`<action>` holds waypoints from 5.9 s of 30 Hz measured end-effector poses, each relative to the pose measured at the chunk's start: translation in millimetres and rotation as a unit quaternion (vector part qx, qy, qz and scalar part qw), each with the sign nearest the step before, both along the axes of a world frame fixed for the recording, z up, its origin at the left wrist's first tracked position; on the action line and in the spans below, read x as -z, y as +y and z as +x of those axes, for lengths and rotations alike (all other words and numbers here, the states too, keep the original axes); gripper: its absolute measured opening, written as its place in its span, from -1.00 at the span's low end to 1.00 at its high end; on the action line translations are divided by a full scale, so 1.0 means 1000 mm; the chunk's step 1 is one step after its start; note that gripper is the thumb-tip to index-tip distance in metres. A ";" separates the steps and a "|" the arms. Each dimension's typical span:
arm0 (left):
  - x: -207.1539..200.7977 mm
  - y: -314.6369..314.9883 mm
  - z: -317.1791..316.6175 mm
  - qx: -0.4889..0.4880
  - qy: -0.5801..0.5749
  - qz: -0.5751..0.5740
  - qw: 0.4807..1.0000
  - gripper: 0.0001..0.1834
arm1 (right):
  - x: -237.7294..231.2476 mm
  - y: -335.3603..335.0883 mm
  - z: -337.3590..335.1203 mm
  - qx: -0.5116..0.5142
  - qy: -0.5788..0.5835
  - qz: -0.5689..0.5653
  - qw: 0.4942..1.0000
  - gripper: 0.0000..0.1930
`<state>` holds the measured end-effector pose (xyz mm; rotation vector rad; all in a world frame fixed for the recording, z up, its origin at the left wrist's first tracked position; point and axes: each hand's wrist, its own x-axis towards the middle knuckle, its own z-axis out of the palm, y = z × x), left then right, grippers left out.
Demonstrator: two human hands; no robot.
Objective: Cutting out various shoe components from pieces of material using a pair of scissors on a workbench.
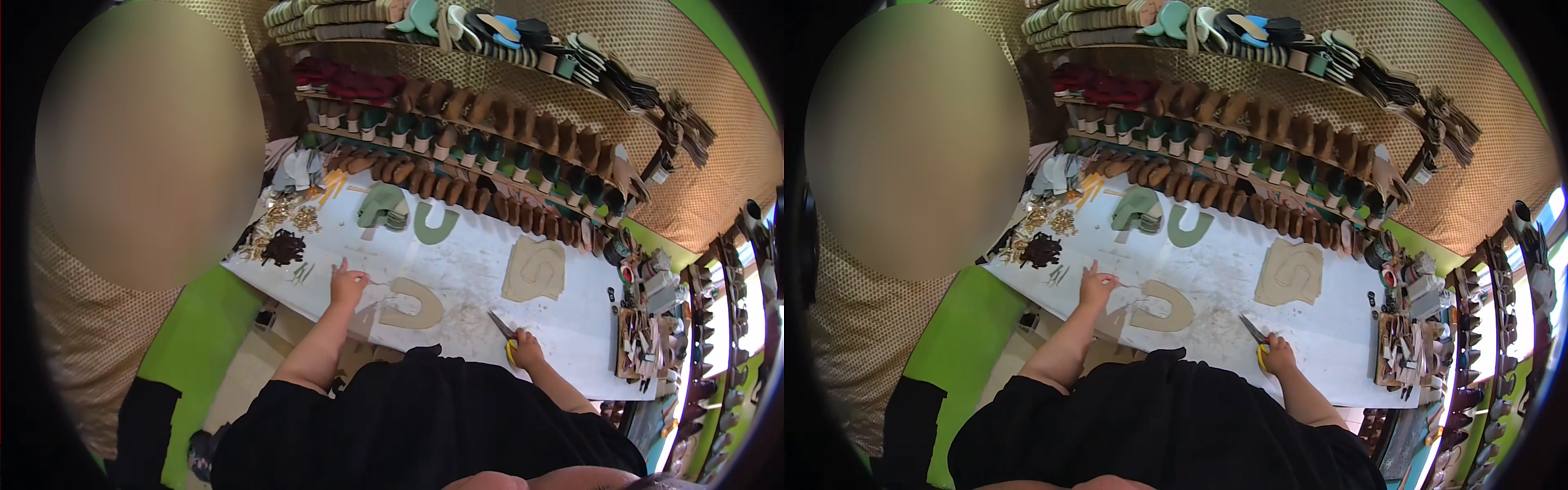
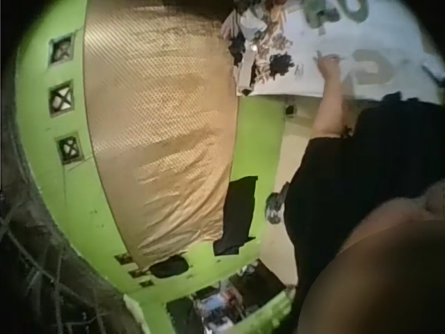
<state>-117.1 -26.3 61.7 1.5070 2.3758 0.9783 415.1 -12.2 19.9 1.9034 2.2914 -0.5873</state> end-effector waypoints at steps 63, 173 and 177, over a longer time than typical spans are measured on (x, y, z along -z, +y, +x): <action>0.042 -0.006 0.170 0.319 0.228 -0.137 0.910 -0.56 | -0.003 0.003 0.011 -0.040 0.016 -0.013 0.999 -0.35; -0.097 0.119 -0.009 0.346 0.020 -0.004 0.938 -0.76 | 0.008 -0.006 -0.017 0.102 0.042 0.083 0.990 -0.43; -0.155 0.132 -0.009 0.319 0.114 0.038 0.940 -0.77 | 0.014 -0.009 -0.013 0.108 0.041 0.099 0.988 -0.45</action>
